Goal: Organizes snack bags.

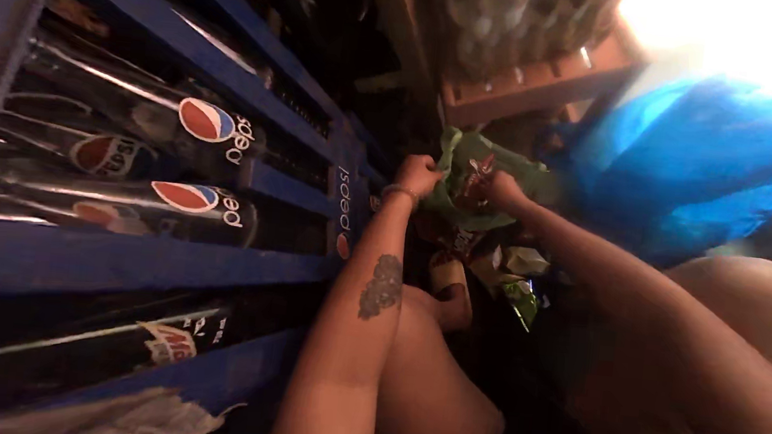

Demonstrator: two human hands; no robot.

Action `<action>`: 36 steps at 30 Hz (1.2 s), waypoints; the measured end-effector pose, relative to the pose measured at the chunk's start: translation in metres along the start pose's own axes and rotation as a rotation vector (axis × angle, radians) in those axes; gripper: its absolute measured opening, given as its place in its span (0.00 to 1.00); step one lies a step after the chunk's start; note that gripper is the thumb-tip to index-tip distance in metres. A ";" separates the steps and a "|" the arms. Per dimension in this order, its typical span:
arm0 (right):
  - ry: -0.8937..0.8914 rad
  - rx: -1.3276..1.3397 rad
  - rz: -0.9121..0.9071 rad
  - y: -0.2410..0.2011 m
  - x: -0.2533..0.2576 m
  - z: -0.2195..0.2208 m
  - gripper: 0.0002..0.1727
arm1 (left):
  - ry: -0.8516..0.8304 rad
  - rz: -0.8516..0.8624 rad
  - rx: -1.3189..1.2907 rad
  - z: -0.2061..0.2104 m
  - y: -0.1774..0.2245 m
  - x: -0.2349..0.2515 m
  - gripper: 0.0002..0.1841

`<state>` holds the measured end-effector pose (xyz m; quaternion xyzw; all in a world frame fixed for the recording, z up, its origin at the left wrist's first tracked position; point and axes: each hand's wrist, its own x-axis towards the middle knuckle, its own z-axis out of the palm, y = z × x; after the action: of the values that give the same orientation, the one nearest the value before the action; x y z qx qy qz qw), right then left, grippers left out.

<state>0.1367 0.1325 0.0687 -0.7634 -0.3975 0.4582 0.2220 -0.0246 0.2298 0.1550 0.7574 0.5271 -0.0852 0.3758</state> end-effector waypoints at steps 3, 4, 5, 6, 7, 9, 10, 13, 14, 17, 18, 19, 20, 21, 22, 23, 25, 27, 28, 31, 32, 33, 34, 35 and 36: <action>-0.134 0.116 0.078 -0.008 0.024 0.007 0.25 | -0.133 0.025 0.111 -0.001 -0.003 0.005 0.18; -0.169 0.195 0.080 -0.009 0.033 0.008 0.23 | -0.155 0.025 0.124 -0.002 -0.004 0.006 0.17; -0.212 0.259 0.088 -0.013 0.041 0.007 0.21 | -0.168 0.024 0.129 -0.003 -0.004 0.006 0.17; -0.237 0.301 0.102 -0.016 0.048 0.005 0.19 | -0.172 0.022 0.125 -0.005 -0.003 0.005 0.17; -0.251 0.331 0.107 -0.018 0.056 0.004 0.18 | -0.162 0.020 0.109 -0.007 -0.002 0.004 0.16; -0.202 0.334 0.123 -0.019 0.076 0.005 0.18 | -0.133 0.010 0.080 -0.011 0.000 0.002 0.16; -0.153 0.299 0.138 -0.016 0.085 0.009 0.20 | -0.122 0.004 0.082 -0.012 0.000 0.002 0.16; -0.112 0.174 0.147 -0.008 0.098 0.018 0.25 | -0.106 -0.009 0.109 -0.013 0.002 0.003 0.16; -0.152 0.162 0.123 -0.010 0.097 0.019 0.24 | -0.107 -0.009 0.122 -0.014 0.001 0.004 0.16; -0.287 0.291 0.087 -0.024 0.076 0.015 0.18 | -0.123 0.000 0.156 -0.013 0.001 0.004 0.16; -0.249 0.377 0.112 -0.026 0.074 0.017 0.16 | -0.123 0.005 0.157 -0.013 0.001 0.004 0.16; -0.169 0.483 0.139 -0.024 0.075 0.023 0.17 | -0.118 0.008 0.155 -0.014 0.001 0.004 0.16; -0.067 0.590 0.142 -0.016 0.078 0.032 0.21 | -0.109 0.008 0.153 -0.014 0.001 0.004 0.15; 0.053 0.639 0.093 -0.006 0.078 0.045 0.25 | -0.103 0.007 0.152 -0.014 0.000 0.004 0.16; 0.161 0.646 0.023 0.002 0.073 0.057 0.29 | -0.098 0.004 0.151 -0.015 -0.001 0.004 0.16; 0.252 0.620 -0.034 0.009 0.064 0.067 0.33 | -0.093 0.001 0.146 -0.015 -0.001 0.004 0.16; 0.346 0.504 -0.109 0.022 0.046 0.085 0.44 | -0.096 0.005 0.137 -0.016 -0.002 0.004 0.16; 0.318 0.387 -0.102 0.029 0.036 0.097 0.50 | -0.111 0.018 0.146 -0.018 -0.002 0.003 0.16; 0.295 0.369 -0.093 0.032 0.035 0.100 0.47 | -0.127 0.032 0.163 -0.017 -0.002 0.003 0.16; 0.275 0.369 0.008 0.028 0.044 0.099 0.40 | -0.185 0.066 0.178 -0.017 0.000 0.000 0.15; 0.292 0.361 0.044 0.023 0.046 0.095 0.39 | -0.201 0.075 0.169 -0.018 0.000 -0.001 0.15; 0.314 0.333 0.063 0.018 0.049 0.091 0.38 | -0.215 0.090 0.165 -0.018 -0.001 -0.001 0.15; 0.325 0.294 0.075 0.015 0.053 0.088 0.36 | -0.227 0.100 0.167 -0.019 -0.001 -0.001 0.14; 0.337 0.261 0.083 0.013 0.058 0.085 0.32 | -0.235 0.105 0.173 -0.019 -0.002 0.001 0.14; 0.340 0.244 0.095 0.013 0.064 0.083 0.29 | -0.231 0.104 0.175 -0.020 -0.002 0.002 0.14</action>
<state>0.0864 0.1748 -0.0140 -0.8150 -0.2593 0.3776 0.3549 -0.0311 0.2445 0.1669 0.7986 0.4310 -0.1979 0.3705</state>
